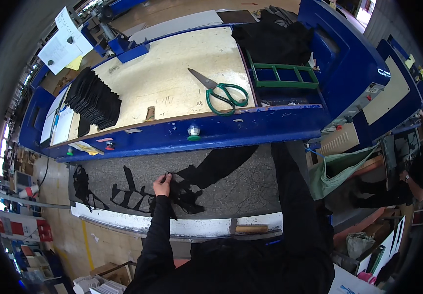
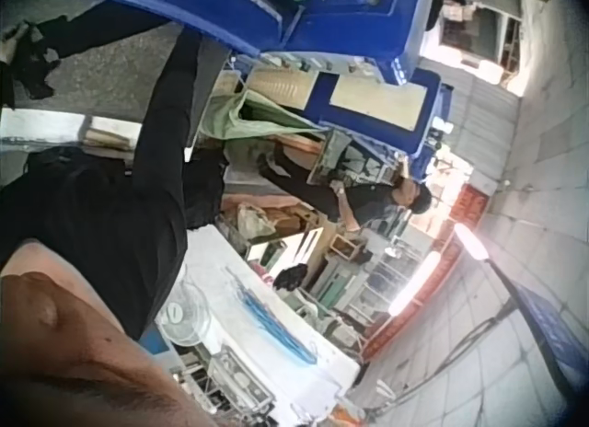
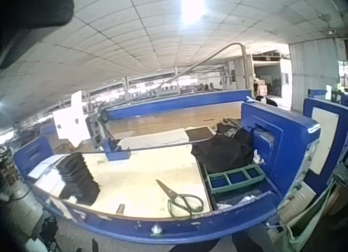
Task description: The person assembles small black fabric components on a blue workbench. They use a green plastic template to align the pieces and a hammer to secure them. The person also uses scissors to trim excess material from the fabric parts. Finished items are stacked on the table.
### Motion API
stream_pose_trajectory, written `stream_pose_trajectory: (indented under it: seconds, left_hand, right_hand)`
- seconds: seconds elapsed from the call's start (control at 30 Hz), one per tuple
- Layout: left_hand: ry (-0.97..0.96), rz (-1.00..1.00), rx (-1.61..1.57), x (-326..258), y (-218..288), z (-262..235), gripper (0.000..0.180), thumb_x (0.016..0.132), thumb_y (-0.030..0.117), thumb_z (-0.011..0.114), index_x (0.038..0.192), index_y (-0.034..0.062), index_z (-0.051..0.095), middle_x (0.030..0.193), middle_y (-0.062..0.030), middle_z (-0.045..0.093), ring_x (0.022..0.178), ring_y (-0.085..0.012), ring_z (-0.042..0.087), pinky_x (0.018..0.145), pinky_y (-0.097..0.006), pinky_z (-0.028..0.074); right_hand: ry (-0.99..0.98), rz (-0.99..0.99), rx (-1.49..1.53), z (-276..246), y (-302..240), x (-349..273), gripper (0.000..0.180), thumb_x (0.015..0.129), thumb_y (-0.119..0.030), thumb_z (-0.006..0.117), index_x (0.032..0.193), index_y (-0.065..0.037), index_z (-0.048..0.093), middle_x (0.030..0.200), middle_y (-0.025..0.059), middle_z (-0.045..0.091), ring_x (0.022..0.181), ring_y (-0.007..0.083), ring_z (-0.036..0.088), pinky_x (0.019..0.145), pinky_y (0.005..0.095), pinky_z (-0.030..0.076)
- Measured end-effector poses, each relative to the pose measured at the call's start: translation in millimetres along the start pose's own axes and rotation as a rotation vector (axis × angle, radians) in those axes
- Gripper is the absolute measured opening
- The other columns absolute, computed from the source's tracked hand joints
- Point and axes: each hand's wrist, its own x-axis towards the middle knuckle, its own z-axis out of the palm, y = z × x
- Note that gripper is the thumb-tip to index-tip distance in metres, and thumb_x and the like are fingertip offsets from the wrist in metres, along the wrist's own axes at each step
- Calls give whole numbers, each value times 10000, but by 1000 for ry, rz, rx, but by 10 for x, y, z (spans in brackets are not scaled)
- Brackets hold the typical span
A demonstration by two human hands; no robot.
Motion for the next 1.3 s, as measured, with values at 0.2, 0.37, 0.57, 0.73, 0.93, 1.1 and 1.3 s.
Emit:
stream_pose_trajectory:
  seconds: [0.2, 0.37, 0.57, 0.73, 0.93, 1.1, 1.3]
  left_hand:
    - [32, -25, -85, 257, 176, 90, 393, 860, 308, 809, 1014, -48, 752, 889, -124, 764, 837, -169, 691, 797, -330, 531]
    - [36, 55, -16, 401, 195, 219, 396, 848, 319, 818, 997, -42, 755, 875, -129, 765, 818, -184, 700, 782, -334, 532]
    - [21, 141, 67, 476, 708, 447, 411, 831, 363, 819, 1004, -7, 769, 856, -152, 762, 827, -272, 733, 818, -372, 547]
    - [234, 402, 518, 264, 901, 348, 537, 802, 359, 806, 1218, 52, 660, 1229, -230, 623, 1096, -441, 621, 879, -508, 532]
    - [-211, 593, 485, -693, 1121, 616, 482, 856, 386, 757, 1280, 171, 680, 1288, -164, 590, 1117, -382, 637, 901, -474, 548]
    - [-234, 564, 575, -915, 999, 768, 520, 868, 420, 749, 1344, 229, 661, 1477, -168, 520, 1147, -389, 650, 919, -459, 556]
    - [-155, 552, 483, -598, 897, 808, 504, 860, 331, 772, 1334, 205, 657, 1472, -176, 525, 1158, -394, 639, 930, -451, 551]
  right_hand:
    - [37, 51, -18, -98, 257, -274, 469, 912, -319, 634, 1308, -69, 616, 1299, 238, 630, 1204, 438, 577, 1010, 496, 468]
    - [-39, 255, 134, -696, 668, -1169, 353, 800, -202, 714, 1104, -45, 625, 1016, 219, 691, 1008, 442, 643, 842, 493, 525]
    - [-239, 484, 164, -1234, 970, -1814, 297, 759, -239, 818, 763, 6, 649, 672, 110, 663, 612, 214, 643, 610, 376, 495]
    - [59, 650, 653, -1185, 829, -1741, 330, 854, -268, 817, 941, 23, 688, 710, 39, 634, 575, 116, 571, 549, 302, 449]
    - [442, 378, 481, -865, 1456, -1787, 227, 815, -113, 808, 912, -19, 626, 739, 48, 624, 662, 150, 602, 625, 324, 485]
    - [376, 546, 268, -925, 1475, -1930, 226, 819, -142, 802, 899, -1, 645, 764, 120, 689, 722, 227, 683, 707, 365, 530]
    - [237, 569, 241, -1083, 1589, -1970, 242, 848, -123, 811, 753, -13, 616, 651, 52, 652, 578, 127, 614, 568, 302, 471]
